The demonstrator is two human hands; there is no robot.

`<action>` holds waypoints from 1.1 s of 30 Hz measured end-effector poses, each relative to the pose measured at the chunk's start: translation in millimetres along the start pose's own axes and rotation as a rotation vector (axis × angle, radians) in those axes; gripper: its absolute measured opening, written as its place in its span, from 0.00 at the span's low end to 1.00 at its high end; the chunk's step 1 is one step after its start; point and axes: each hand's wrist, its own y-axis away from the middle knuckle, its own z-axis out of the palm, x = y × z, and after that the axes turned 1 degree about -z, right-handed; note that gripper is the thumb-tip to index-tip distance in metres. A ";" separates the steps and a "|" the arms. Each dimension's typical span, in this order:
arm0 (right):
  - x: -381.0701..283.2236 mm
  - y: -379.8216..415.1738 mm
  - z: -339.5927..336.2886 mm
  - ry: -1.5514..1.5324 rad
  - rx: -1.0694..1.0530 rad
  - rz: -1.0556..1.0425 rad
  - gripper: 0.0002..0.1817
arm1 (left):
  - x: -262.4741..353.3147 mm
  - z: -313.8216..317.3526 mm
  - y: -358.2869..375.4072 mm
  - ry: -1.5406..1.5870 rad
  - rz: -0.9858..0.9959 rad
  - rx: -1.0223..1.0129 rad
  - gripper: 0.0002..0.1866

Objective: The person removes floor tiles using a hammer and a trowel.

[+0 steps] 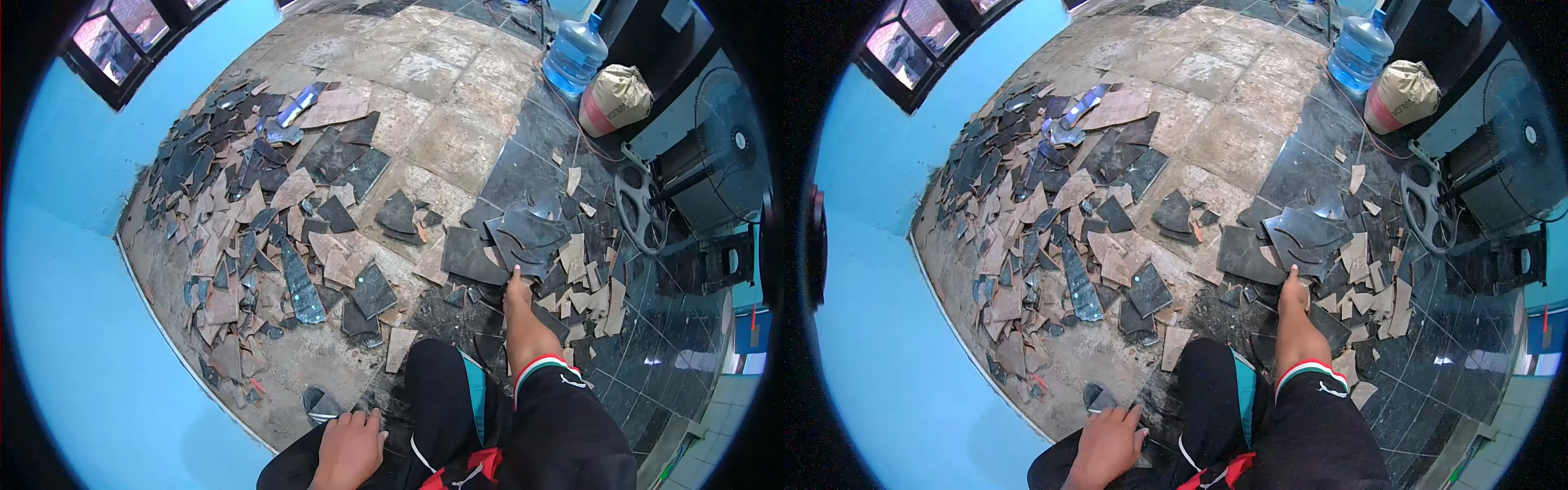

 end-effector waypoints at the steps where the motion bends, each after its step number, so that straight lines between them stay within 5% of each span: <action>1: 8.4 -6.4 -2.0 0.076 0.064 -0.018 0.54 | 0.2 -0.8 0.7 -0.003 -0.004 -0.001 0.25; 10: 8.1 72.0 -72.1 0.316 0.115 -0.070 0.62 | 1.0 3.8 3.0 0.013 0.013 0.044 0.24; 23: -10.8 94.7 -146.2 0.610 0.150 -0.459 0.52 | -1.1 -6.3 17.4 0.048 0.045 0.098 0.24; 33: -22.2 180.0 -40.1 0.718 -0.037 -0.899 0.49 | -15.1 -9.2 44.0 0.066 -0.018 0.228 0.24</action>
